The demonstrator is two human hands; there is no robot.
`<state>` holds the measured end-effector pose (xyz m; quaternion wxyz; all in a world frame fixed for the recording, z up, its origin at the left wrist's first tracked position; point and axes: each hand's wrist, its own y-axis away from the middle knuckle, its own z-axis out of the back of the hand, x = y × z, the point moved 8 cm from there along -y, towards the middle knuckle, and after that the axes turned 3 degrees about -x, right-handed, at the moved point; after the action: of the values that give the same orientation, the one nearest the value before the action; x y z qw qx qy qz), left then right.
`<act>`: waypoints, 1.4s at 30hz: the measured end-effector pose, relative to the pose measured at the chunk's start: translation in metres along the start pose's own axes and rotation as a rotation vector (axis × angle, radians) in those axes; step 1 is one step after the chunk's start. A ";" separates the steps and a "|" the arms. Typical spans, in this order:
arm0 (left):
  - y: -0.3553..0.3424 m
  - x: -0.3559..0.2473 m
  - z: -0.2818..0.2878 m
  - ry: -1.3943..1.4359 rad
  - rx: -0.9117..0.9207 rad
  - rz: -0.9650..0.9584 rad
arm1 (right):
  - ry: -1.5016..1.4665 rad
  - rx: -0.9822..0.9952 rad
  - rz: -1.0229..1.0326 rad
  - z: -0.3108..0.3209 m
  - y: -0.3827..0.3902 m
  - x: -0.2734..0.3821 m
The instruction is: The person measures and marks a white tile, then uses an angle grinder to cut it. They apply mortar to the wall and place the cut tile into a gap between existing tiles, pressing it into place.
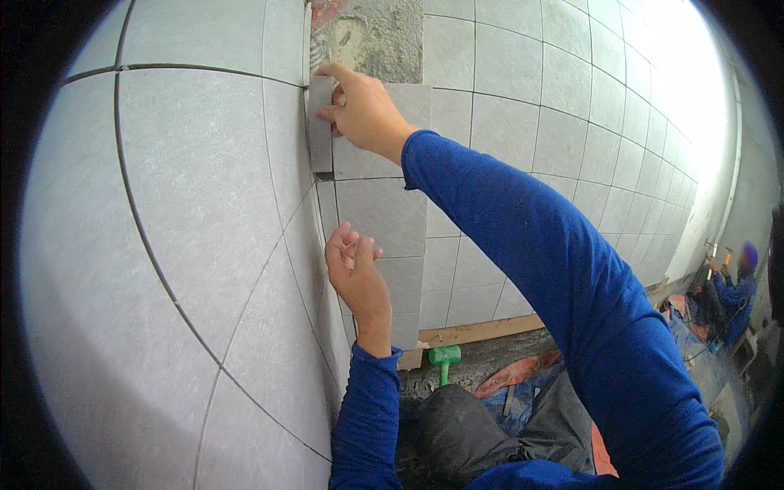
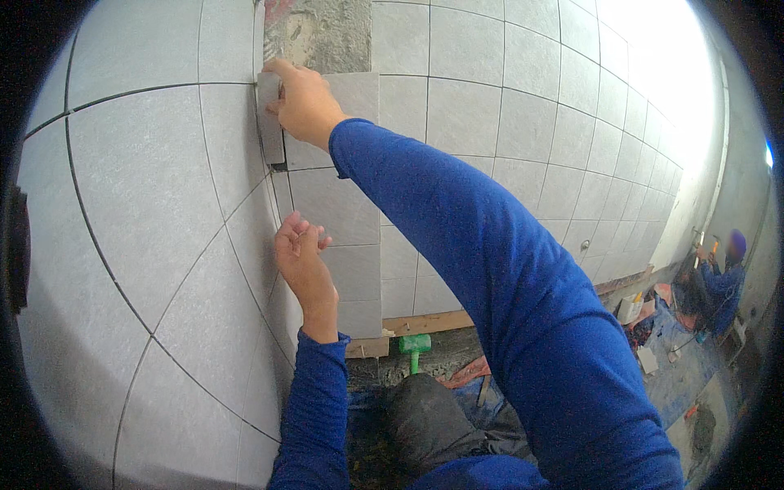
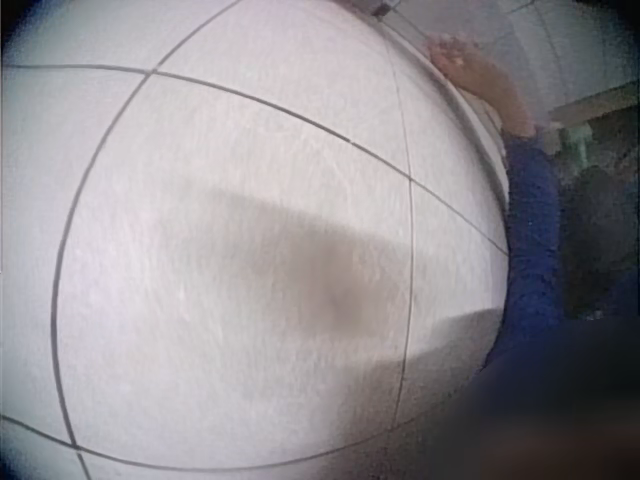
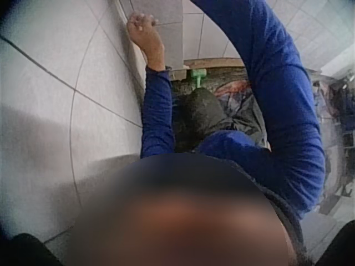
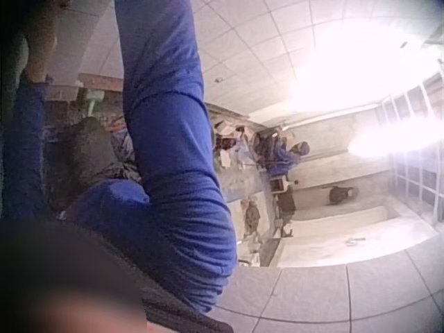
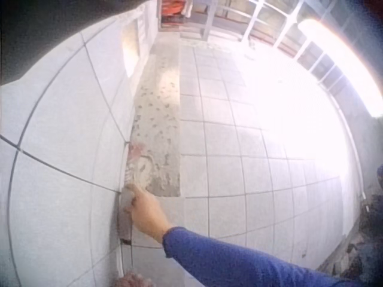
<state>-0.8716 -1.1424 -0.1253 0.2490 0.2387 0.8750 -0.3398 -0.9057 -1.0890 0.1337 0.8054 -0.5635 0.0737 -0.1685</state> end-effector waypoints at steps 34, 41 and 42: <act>0.012 0.016 0.015 -0.095 0.004 0.026 | 0.488 0.060 -0.080 -0.009 -0.025 -0.014; 0.012 0.014 0.016 -0.105 -0.022 0.005 | 0.470 0.067 -0.097 -0.010 -0.027 -0.017; 0.012 0.013 0.016 -0.101 -0.018 0.000 | 0.481 0.061 -0.102 -0.010 -0.027 -0.017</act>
<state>-0.8702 -1.1421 -0.1492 0.2950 0.2189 0.8642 -0.3437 -0.9297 -1.1002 0.1544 0.7720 -0.4854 0.2294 -0.3402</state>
